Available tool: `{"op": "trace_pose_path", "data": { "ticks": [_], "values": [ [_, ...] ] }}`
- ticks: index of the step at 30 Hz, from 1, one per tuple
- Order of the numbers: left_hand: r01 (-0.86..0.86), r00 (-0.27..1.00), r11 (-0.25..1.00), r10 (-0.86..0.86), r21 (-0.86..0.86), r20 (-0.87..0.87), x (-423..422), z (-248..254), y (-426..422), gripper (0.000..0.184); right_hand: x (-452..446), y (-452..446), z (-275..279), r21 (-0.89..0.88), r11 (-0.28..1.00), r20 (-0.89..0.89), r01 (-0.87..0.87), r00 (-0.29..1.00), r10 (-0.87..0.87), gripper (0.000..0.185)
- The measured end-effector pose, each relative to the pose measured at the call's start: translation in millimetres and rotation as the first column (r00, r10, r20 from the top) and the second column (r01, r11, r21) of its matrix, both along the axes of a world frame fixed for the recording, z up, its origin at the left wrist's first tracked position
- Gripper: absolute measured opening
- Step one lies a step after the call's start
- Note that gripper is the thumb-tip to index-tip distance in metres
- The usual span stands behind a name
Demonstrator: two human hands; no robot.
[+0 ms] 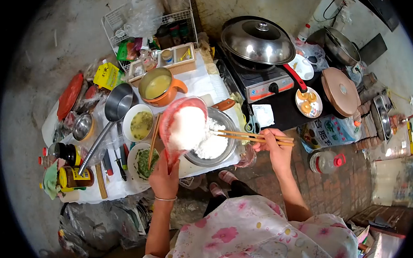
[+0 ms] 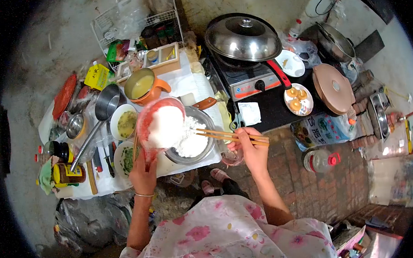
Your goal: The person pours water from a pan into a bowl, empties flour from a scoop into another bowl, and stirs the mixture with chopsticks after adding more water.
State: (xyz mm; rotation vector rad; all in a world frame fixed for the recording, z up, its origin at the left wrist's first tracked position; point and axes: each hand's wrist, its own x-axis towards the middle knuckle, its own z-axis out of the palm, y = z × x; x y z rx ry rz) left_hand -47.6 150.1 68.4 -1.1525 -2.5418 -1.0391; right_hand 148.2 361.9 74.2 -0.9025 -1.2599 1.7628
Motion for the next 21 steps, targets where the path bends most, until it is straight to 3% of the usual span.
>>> {"op": "trace_pose_path", "data": {
  "ticks": [2,4,8,10,14,16,17,18,19,20,21],
  "values": [
    [0.027,0.998,0.998,-0.029,-0.049,-0.051,-1.5,2.5,0.0,0.043,-2.1,1.5,-0.8,0.0,1.0,-0.003,0.0,1.0,0.0,0.019],
    [-0.05,0.996,0.999,0.049,0.009,0.078,-2.9,1.7,1.2,0.042,1.4,1.4,1.2,0.023,0.999,0.041,-0.029,0.999,0.028,0.022],
    [-0.05,0.99,0.998,0.046,0.023,0.137,1.4,12.2,2.5,0.038,1.4,2.4,1.9,0.001,1.0,0.023,-0.019,1.0,0.019,0.022],
    [-0.07,0.939,0.99,0.025,0.119,0.344,5.1,13.5,4.6,0.033,4.3,3.2,6.4,-0.006,1.0,0.016,0.002,1.0,-0.002,0.023],
    [-0.113,0.9,0.97,0.008,0.216,0.437,10.4,15.5,10.0,0.029,10.1,7.7,8.2,-0.023,0.999,-0.017,0.027,0.999,-0.028,0.023],
    [-0.085,0.89,0.914,-0.109,0.396,0.443,12.2,17.2,16.1,0.019,13.3,10.6,6.8,-0.054,0.999,-0.053,0.007,0.999,-0.01,0.024],
    [-0.081,0.89,0.914,-0.113,0.397,0.442,16.0,24.8,17.3,0.019,14.3,11.0,5.2,-0.053,0.999,-0.054,0.011,0.998,-0.014,0.024],
    [-0.165,0.669,0.92,-0.162,0.356,0.726,21.7,38.1,16.9,0.016,14.5,11.0,3.0,-0.077,0.997,-0.058,0.006,0.998,-0.011,0.024],
    [-0.226,0.359,0.93,-0.196,0.289,0.913,25.9,46.9,18.5,0.015,14.5,10.7,1.4,-0.1,0.995,-0.063,0.002,0.998,-0.009,0.024],
    [-0.247,0.244,0.916,-0.258,0.317,0.935,28.6,49.2,22.7,0.017,14.4,9.3,0.8,-0.126,0.992,-0.076,0.002,0.997,-0.012,0.024],
    [-0.243,0.245,0.916,-0.26,0.319,0.934,30.5,52.1,26.3,0.017,15.2,8.8,-0.8,-0.124,0.992,-0.078,0.005,0.997,-0.015,0.024]
  ]
}}
